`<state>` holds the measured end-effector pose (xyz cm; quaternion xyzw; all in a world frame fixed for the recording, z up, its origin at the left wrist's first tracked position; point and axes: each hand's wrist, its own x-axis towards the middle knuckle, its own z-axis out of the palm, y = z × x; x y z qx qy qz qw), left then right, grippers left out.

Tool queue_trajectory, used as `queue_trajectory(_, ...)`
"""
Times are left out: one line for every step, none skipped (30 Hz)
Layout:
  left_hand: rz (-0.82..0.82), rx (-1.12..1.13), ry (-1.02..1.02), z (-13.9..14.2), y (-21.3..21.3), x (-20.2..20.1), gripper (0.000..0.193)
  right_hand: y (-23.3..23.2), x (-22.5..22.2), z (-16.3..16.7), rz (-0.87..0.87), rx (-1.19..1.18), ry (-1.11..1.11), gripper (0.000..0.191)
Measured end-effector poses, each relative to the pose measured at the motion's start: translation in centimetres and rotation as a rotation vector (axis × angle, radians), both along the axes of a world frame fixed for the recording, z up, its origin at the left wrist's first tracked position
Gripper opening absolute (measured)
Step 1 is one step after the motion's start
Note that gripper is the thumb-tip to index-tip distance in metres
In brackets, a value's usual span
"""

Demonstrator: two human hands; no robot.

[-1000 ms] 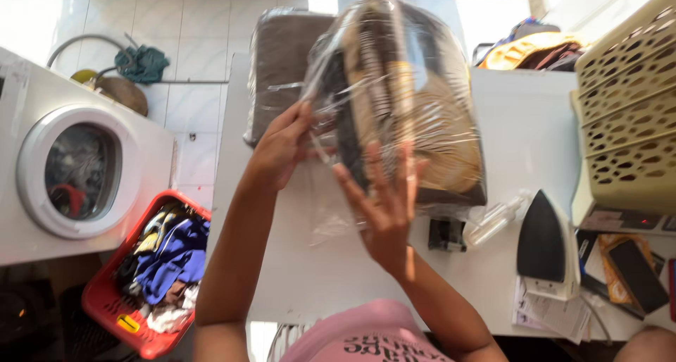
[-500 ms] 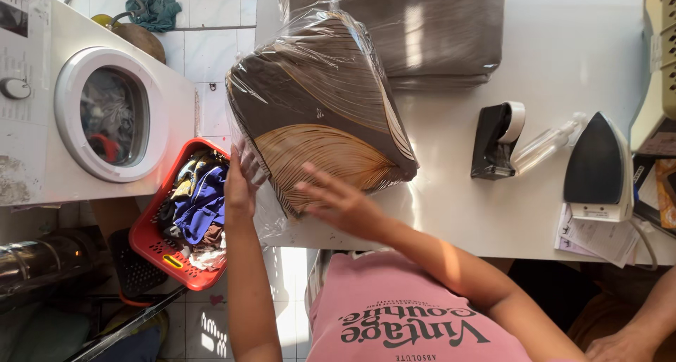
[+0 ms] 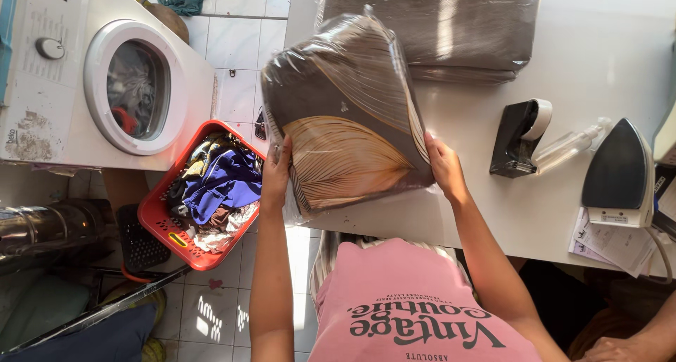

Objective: The person wraps a folded gray textile in clear plastic wrap on a white countertop, smoothing and sealing the edges with tape. They then handle a second patterned textile, placing it on the counter and beginning to wrap it similarly.

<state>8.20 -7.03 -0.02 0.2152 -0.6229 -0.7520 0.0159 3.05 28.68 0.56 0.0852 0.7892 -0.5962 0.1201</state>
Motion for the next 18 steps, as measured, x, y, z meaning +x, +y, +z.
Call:
queue_trajectory(-0.002,-0.010,0.002,-0.1,0.1,0.1,0.074,0.4,0.7,-0.1,-0.010,0.062,-0.033,0.067)
queue_trajectory(-0.014,-0.036,-0.007,-0.2,0.3,0.1,0.073,0.8,1.2,0.0,-0.022,0.125,-0.066,0.066)
queue_trajectory(-0.024,-0.062,-0.017,-0.4,0.6,0.3,0.073,1.3,1.5,0.2,-0.032,0.188,-0.099,0.066)
queue_trajectory(-0.034,-0.088,-0.030,-0.5,0.8,0.6,0.073,1.8,1.8,0.4,-0.058,0.169,-0.100,0.066)
queue_trajectory(-0.038,-0.105,-0.040,-0.5,1.1,0.8,0.074,2.2,1.7,0.7,-0.084,0.148,-0.100,0.066)
queue_trajectory(-0.041,-0.124,-0.049,-0.6,1.5,0.8,0.076,2.3,1.4,0.8,-0.110,0.127,-0.098,0.066)
queue_trajectory(-0.046,-0.144,-0.061,-0.6,1.6,1.1,0.078,2.3,1.1,0.9,-0.117,0.069,-0.070,0.065)
queue_trajectory(-0.057,-0.081,-0.096,-0.5,1.5,1.3,0.081,2.6,0.6,1.1,-0.126,0.013,-0.046,0.065)
queue_trajectory(-0.070,-0.016,-0.131,-0.4,1.3,1.4,0.084,2.9,0.1,1.3,-0.136,-0.042,-0.023,0.067)
queue_trajectory(-0.084,0.047,-0.165,-0.4,1.1,1.6,0.088,3.1,-0.3,1.4,-0.117,-0.055,-0.077,0.068)
queue_trajectory(-0.065,0.048,-0.171,-0.5,0.9,2.0,0.088,3.2,-0.5,1.4,-0.101,-0.068,-0.133,0.070)
queue_trajectory(-0.050,0.049,-0.175,-0.5,0.8,2.3,0.090,3.3,-0.6,1.3,-0.087,-0.080,-0.186,0.072)
queue_trajectory(-0.036,0.049,-0.173,-0.5,0.5,2.3,0.091,3.2,-0.7,1.1,-0.071,-0.179,-0.173,0.069)
queue_trajectory(-0.041,-0.041,-0.152,-0.4,0.3,2.5,0.092,2.9,-0.7,0.8,-0.058,-0.278,-0.161,0.067)
queue_trajectory(-0.048,-0.126,-0.132,-0.4,0.4,2.9,0.092,3.1,-0.5,0.6,-0.048,-0.373,-0.150,0.065)
queue_trajectory(-0.054,-0.209,-0.111,-0.4,0.5,3.1,0.092,3.2,0.0,0.5,-0.070,-0.343,-0.132,0.061)
queue_trajectory(-0.068,-0.159,-0.167,-0.4,0.6,3.0,0.095,2.8,0.4,0.3,-0.089,-0.314,-0.113,0.057)
queue_trajectory(-0.080,-0.110,-0.222,-0.4,0.8,3.0,0.097,2.3,0.6,0.1,-0.106,-0.285,-0.093,0.054)
